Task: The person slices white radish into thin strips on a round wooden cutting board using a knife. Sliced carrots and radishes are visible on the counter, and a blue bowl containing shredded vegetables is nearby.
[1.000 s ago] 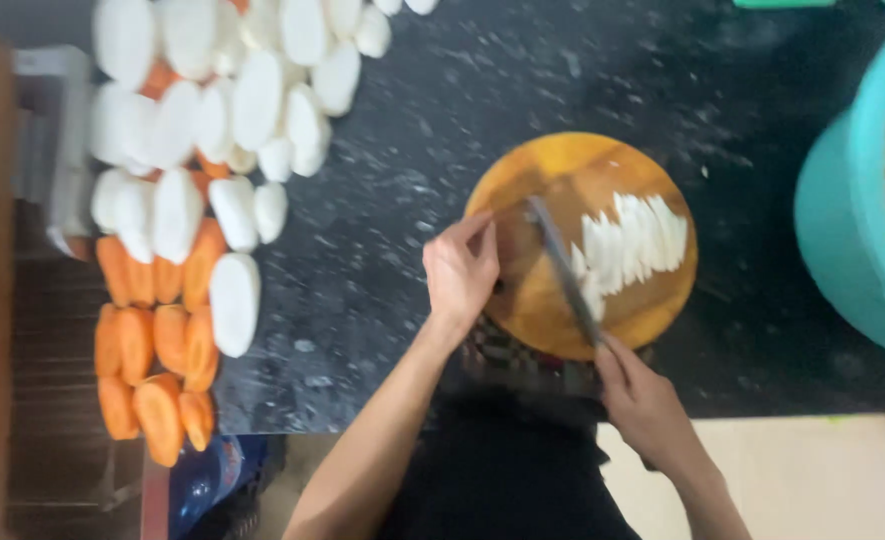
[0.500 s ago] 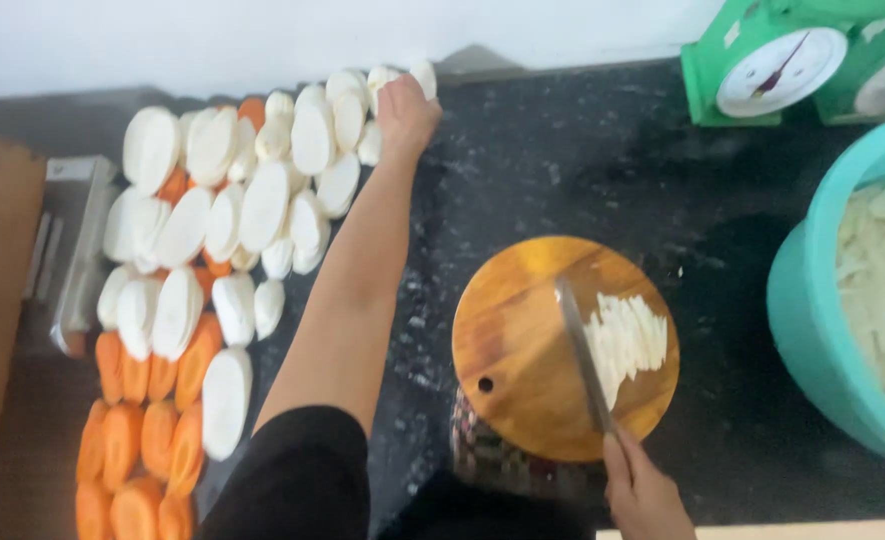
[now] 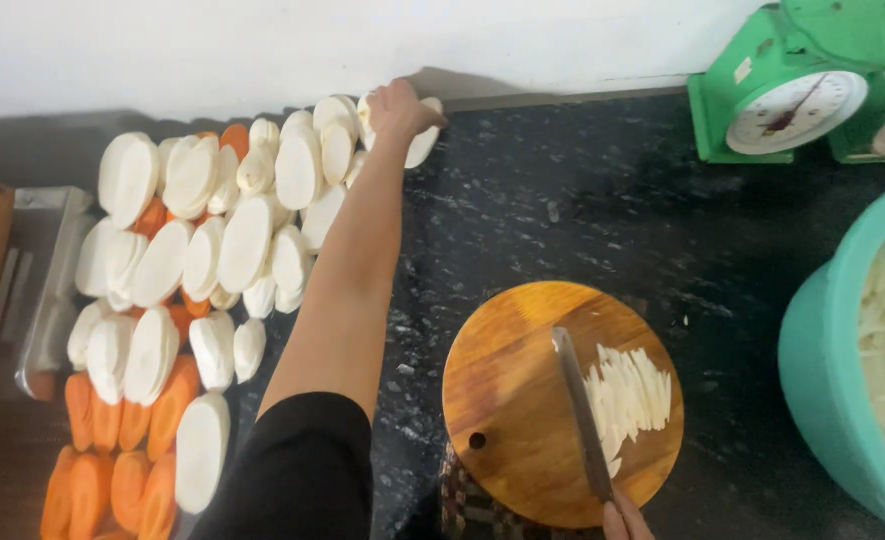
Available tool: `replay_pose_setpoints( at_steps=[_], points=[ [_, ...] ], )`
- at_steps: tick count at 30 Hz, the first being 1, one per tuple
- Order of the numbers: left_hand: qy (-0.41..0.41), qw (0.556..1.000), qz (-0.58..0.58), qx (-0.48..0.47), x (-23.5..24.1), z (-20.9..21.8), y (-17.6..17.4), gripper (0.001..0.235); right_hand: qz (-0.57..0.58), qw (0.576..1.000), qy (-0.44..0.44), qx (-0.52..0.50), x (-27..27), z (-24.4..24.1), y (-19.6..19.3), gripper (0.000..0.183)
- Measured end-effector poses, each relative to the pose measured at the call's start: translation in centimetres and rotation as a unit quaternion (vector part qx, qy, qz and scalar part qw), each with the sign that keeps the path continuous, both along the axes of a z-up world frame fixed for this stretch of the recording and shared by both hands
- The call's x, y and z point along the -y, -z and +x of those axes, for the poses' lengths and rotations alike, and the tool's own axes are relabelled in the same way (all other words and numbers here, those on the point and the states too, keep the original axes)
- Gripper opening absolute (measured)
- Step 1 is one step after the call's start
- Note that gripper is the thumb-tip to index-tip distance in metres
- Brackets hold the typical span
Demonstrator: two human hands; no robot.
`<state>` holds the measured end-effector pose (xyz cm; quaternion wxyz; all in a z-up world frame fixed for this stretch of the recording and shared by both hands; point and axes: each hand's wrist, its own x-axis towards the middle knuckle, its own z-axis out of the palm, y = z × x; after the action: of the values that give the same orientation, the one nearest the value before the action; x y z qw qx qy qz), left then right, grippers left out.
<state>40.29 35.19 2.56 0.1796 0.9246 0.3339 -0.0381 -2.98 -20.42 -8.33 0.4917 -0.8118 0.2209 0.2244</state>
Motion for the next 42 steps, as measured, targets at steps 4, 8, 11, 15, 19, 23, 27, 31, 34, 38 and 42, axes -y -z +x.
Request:
replay_pose_setpoints(
  at_steps=[4, 8, 11, 15, 19, 23, 27, 31, 34, 38, 42],
  points=[
    [0.024, 0.999, -0.023, 0.014, 2.9, -3.4, -1.7, 0.079, -0.140, 0.984, -0.106, -0.020, -0.5, 2.1, -2.4, 0.042],
    [-0.021, 0.997, -0.071, -0.016, 5.0, -6.6, -3.9, 0.077, -0.177, 0.982, -0.061, 0.017, -3.9, 1.9, -9.4, 0.034],
    [-0.057, 0.989, -0.127, -0.055, 6.4, -7.7, -4.6, 0.083, -0.272, 0.925, -0.264, 0.007, -2.8, 2.0, -8.9, 0.055],
    [-0.009, 0.986, -0.167, -0.007, 8.5, -10.5, -3.1, 0.082, -0.209, 0.965, -0.138, -0.076, -6.9, 3.5, -17.5, 0.042],
    [0.048, 0.980, -0.121, 0.148, 8.0, -13.0, 2.9, 0.069, -0.174, 0.951, -0.213, -0.144, -6.5, 3.9, -19.0, 0.050],
    [0.083, 0.956, -0.227, 0.169, 15.3, -21.9, -1.5, 0.073, -0.154, 0.958, -0.217, -0.109, -5.6, 2.9, -18.5, 0.053],
    [0.065, 0.910, -0.382, 0.148, 25.6, -30.0, 0.0, 0.066, -0.094, 0.972, -0.210, -0.039, -6.2, 2.4, -19.4, 0.056],
    [0.048, 0.920, -0.329, 0.209, 31.8, -36.7, -4.6, 0.061, -0.082, 0.971, -0.222, -0.032, -8.8, 2.4, -24.2, 0.068],
    [0.135, 0.923, -0.095, 0.348, 32.2, -37.6, 0.7, 0.061, -0.084, 0.971, -0.221, -0.011, -8.4, 1.8, -23.1, 0.070],
    [0.131, 0.900, -0.119, 0.398, 31.9, -38.5, 1.0, 0.051, -0.081, 0.974, -0.211, -0.007, -9.0, 1.2, -23.6, 0.065],
    [0.163, 0.887, -0.122, 0.414, 31.3, -38.5, 2.2, 0.043, -0.106, 0.967, -0.233, 0.003, -9.3, 0.6, -23.2, 0.062]
  ],
)
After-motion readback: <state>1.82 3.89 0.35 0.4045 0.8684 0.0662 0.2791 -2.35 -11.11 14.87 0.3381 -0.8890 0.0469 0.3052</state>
